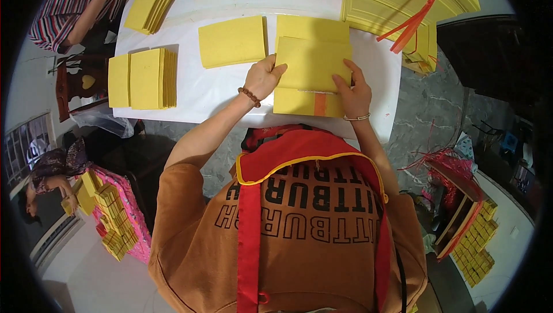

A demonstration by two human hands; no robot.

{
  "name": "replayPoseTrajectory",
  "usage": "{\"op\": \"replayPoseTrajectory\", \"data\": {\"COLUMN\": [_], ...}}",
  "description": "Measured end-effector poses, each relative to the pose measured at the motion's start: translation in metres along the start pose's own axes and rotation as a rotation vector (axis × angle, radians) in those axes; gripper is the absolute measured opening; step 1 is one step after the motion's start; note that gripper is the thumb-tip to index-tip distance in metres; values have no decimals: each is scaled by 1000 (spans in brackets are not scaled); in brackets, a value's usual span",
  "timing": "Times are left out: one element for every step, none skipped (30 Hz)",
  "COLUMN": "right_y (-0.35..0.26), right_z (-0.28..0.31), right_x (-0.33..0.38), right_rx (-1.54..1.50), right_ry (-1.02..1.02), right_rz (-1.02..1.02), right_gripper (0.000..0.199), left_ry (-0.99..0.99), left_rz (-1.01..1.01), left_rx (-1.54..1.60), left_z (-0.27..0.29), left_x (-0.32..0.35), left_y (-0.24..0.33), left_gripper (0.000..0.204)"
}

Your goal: Apply foil squares to yellow sheets of paper and stack them.

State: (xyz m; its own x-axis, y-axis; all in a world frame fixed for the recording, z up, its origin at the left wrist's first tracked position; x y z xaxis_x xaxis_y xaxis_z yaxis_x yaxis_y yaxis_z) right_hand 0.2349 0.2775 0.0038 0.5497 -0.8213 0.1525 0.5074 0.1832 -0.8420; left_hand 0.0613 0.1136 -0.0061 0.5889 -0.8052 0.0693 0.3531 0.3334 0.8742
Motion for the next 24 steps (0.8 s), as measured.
{"op": "replayPoseTrajectory", "data": {"right_y": [2, 4, 5, 5, 5, 2, -1, -3, -6, -8, -9, -7, -5, -4, -5, -7, -7, -7, -6, -6, -7, -9, -10, -5], "right_z": [-2, -4, -5, -6, -6, -5, -3, -3, -2, -3, -3, -3, -4, -4, -3, -2, -2, -1, -2, -3, -3, -2, -1, -5], "right_x": [-2, -3, -4, -4, -4, -3, -3, -3, -3, -3, -3, -4, -5, -5, -6, -6, -6, -7, -8, -8, -8, -7, -7, -7], "right_rx": [-11, -23, -23, -44, -65, -66, -8, 49, 48, 45, 43, 41, 43, 44, 43, 57, 72, 71, 79, 88, 87, 92, 97, 99], "right_ry": [-10, -21, -18, 9, 37, 36, 28, 20, 22, 19, 16, 16, 20, 23, 25, 12, 0, 2, -5, -13, -12, -11, -10, -14], "right_rz": [-27, -54, -55, -29, -2, 0, -63, -127, -126, -126, -126, -124, -104, -84, -84, -111, -138, -138, -144, -151, -152, -152, -152, -146], "right_gripper": [43, 41, 41, 41, 42, 42, 42, 41, 41, 41, 41, 41, 41, 41, 41, 41, 41, 41, 41, 41, 41, 41, 41, 41], "left_ry": [5, 11, 8, -4, -15, -13, 0, 14, 14, 10, 6, 7, 29, 50, 49, 61, 73, 71, 123, 173, 172, 250, 318, 133], "left_rz": [12, 24, 21, 27, 32, 31, 36, 40, 38, 40, 42, 40, 28, 15, 14, 16, 17, 15, 33, 52, 51, -323, -697, -737], "left_rx": [54, 109, 108, 112, 116, 115, 103, 91, 90, 63, 35, 34, 70, 106, 105, 168, 232, 231, 210, 190, 189, -218, -627, -550], "left_z": [-2, -5, -4, -4, -4, -4, -4, -4, -4, -4, -5, -5, -6, -6, -5, -3, -2, 1, 6, 11, 15, 23, 20, 8], "left_x": [-2, -2, -4, -6, -7, -7, -7, -7, -7, -7, -8, -8, -8, -8, -9, -9, -10, -9, -8, -7, -8, -11, -10, -16], "left_y": [-9, -18, -16, -15, -13, -13, -13, -13, -14, -16, -17, -18, -19, -20, -17, -15, -12, -6, -1, 6, 19, 46, 67, 59], "left_gripper": [26, 27, 27, 28, 28, 28, 29, 29, 29, 30, 30, 30, 29, 27, 27, 24, 22, 22, 23, 26, 26, 29, 34, 48]}}
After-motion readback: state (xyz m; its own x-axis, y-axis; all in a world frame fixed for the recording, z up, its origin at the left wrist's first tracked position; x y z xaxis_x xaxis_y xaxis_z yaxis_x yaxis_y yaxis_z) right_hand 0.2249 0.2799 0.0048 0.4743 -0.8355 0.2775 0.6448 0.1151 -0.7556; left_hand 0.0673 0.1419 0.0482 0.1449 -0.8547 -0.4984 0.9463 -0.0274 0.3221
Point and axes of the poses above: each hand's wrist, its own x-axis away from the middle knuckle, its own z-axis out of the back of the hand, y = z × x, the point moved 3 cm from there along -x, towards the middle knuckle, and after that the axes turned 15 degrees about -z, right-handed, at the moved point
